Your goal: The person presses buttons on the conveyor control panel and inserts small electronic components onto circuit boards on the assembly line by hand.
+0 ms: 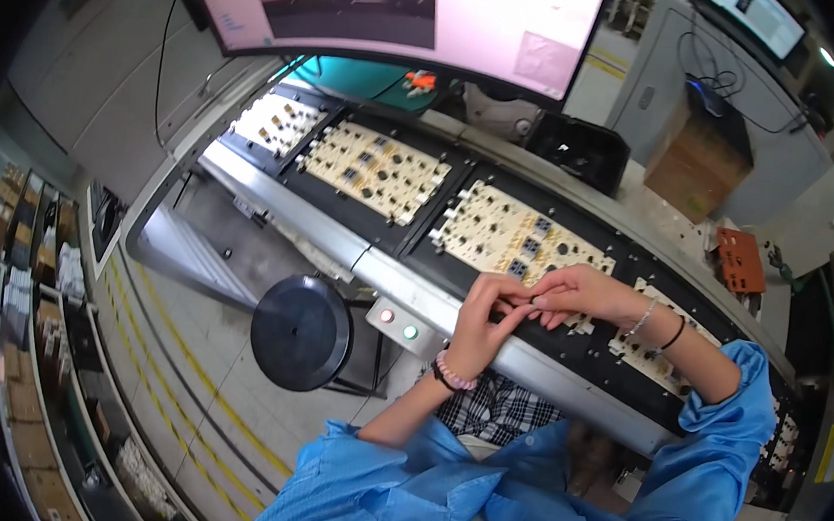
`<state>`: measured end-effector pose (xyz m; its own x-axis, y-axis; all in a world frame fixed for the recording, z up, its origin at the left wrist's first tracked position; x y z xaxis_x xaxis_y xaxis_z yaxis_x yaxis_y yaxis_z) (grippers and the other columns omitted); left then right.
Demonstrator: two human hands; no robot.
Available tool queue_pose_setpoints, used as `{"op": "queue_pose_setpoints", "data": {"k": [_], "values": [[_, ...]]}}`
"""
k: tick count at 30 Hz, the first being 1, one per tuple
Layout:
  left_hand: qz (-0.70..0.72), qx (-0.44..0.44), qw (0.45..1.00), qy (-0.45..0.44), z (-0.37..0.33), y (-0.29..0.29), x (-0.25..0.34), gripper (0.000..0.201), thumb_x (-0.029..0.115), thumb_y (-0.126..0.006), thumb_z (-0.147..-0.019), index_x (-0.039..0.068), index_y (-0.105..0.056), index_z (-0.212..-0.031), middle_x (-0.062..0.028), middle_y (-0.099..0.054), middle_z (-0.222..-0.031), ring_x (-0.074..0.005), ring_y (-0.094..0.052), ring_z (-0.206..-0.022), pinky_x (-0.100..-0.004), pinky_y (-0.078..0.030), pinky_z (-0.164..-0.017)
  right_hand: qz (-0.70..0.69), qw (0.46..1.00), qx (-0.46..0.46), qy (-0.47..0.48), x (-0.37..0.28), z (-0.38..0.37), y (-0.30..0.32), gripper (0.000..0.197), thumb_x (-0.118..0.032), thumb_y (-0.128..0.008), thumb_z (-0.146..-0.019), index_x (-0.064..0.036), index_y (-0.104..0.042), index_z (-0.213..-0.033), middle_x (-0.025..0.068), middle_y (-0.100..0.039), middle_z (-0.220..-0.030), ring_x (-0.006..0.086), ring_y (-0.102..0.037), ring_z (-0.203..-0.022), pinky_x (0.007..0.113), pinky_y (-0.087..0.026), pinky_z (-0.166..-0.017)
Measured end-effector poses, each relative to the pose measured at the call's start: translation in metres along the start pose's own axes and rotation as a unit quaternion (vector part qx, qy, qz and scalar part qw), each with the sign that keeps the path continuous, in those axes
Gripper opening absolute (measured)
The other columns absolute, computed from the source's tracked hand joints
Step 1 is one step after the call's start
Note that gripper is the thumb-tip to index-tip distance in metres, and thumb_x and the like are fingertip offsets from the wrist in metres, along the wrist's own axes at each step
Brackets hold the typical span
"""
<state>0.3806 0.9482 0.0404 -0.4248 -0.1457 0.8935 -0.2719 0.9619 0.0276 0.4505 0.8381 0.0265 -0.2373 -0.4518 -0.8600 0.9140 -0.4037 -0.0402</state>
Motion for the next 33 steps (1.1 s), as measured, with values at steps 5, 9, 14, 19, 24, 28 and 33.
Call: {"op": "queue_pose_setpoints", "data": {"k": [5, 9, 14, 19, 24, 28, 33], "values": [[0.1, 0.018, 0.994, 0.041, 0.002, 0.006, -0.018, 0.022, -0.004, -0.069, -0.087, -0.002, -0.061, -0.107, -0.0111, -0.056, -0.114, -0.0132, -0.064, -0.09, -0.0224, -0.054, -0.073, -0.043, 0.999, 0.001, -0.013, -0.006, -0.011, -0.003, 0.02, -0.014, -0.063, -0.097, 0.001, -0.058, -0.11, 0.0111, -0.07, -0.1, 0.0117, -0.069, -0.083, 0.022, -0.058, -0.076], [0.19, 0.03, 0.979, 0.068, 0.002, 0.013, -0.025, 0.023, -0.008, -0.064, -0.089, -0.003, -0.058, -0.11, -0.0111, -0.055, -0.115, -0.0126, -0.063, -0.094, -0.0221, -0.053, -0.079, -0.062, 0.998, -0.011, -0.02, -0.012, -0.019, -0.01, 0.02, -0.015, -0.062, -0.098, 0.0005, -0.058, -0.109, 0.0109, -0.07, -0.099, 0.0114, -0.069, -0.082, 0.022, -0.058, -0.075], [0.231, 0.06, 0.968, 0.071, 0.004, 0.021, -0.03, 0.022, -0.009, -0.062, -0.09, -0.003, -0.055, -0.11, -0.0117, -0.055, -0.114, -0.0129, -0.063, -0.096, -0.0222, -0.053, -0.08, -0.103, 0.994, -0.016, -0.013, -0.014, -0.031, -0.015, 0.018, -0.016, -0.061, -0.098, -0.0003, -0.057, -0.107, 0.0106, -0.07, -0.097, 0.0117, -0.069, -0.083, 0.021, -0.058, -0.075], [0.286, 0.09, 0.95, 0.082, 0.007, 0.028, -0.036, 0.022, -0.011, -0.061, -0.09, -0.003, -0.053, -0.11, -0.0115, -0.055, -0.112, -0.0131, -0.062, -0.095, -0.0235, -0.053, -0.08, -0.148, 0.988, -0.017, -0.03, -0.017, -0.039, -0.015, 0.018, -0.016, -0.059, -0.099, -0.0002, -0.057, -0.107, 0.0096, -0.069, -0.097, 0.0122, -0.069, -0.083, 0.022, -0.058, -0.075], [0.269, 0.2, 0.942, 0.013, 0.021, 0.054, -0.031, 0.024, -0.014, -0.056, -0.09, -0.001, -0.047, -0.108, -0.0159, -0.059, -0.106, -0.0193, -0.064, -0.092, -0.0282, -0.056, -0.076, -0.123, 0.991, 0.042, -0.005, -0.034, -0.055, 0.013, 0.027, -0.015, -0.057, -0.1, 0.0036, -0.061, -0.12, 0.0056, -0.066, -0.1, 0.0076, -0.066, -0.085, 0.019, -0.057, -0.078], [0.248, 0.203, 0.947, 0.005, 0.016, 0.055, -0.023, 0.024, -0.015, -0.055, -0.09, -0.002, -0.046, -0.109, -0.0161, -0.056, -0.107, -0.0222, -0.065, -0.096, -0.0283, -0.057, -0.072, -0.106, 0.99, 0.087, 0.038, -0.045, -0.078, 0.064, 0.034, -0.01, -0.052, -0.102, 0.0006, -0.056, -0.134, 0.0005, -0.064, -0.1, 0.0038, -0.063, -0.089, 0.015, -0.054, -0.081], [0.214, 0.159, 0.962, -0.059, 0.014, 0.05, -0.014, 0.026, -0.016, -0.054, -0.09, -0.004, -0.046, -0.111, -0.0158, -0.051, -0.11, -0.0237, -0.065, -0.097, -0.0289, -0.06, -0.07, -0.038, 0.984, 0.167, 0.054, -0.044, -0.095, 0.108, 0.029, -0.012, -0.059, -0.098, 0.0014, -0.061, -0.124, 0.0008, -0.063, -0.094, 0.0058, -0.065, -0.081, 0.017, -0.055, -0.077]]}}
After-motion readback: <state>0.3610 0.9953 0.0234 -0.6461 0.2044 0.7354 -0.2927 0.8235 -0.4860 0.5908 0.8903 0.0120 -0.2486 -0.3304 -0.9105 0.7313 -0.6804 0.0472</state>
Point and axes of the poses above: each hand's wrist, its own z-axis away from the middle knuckle, its own y-axis out of the back of the hand, x = y × z, the point moved 10 cm from there along -z, towards the middle knuckle
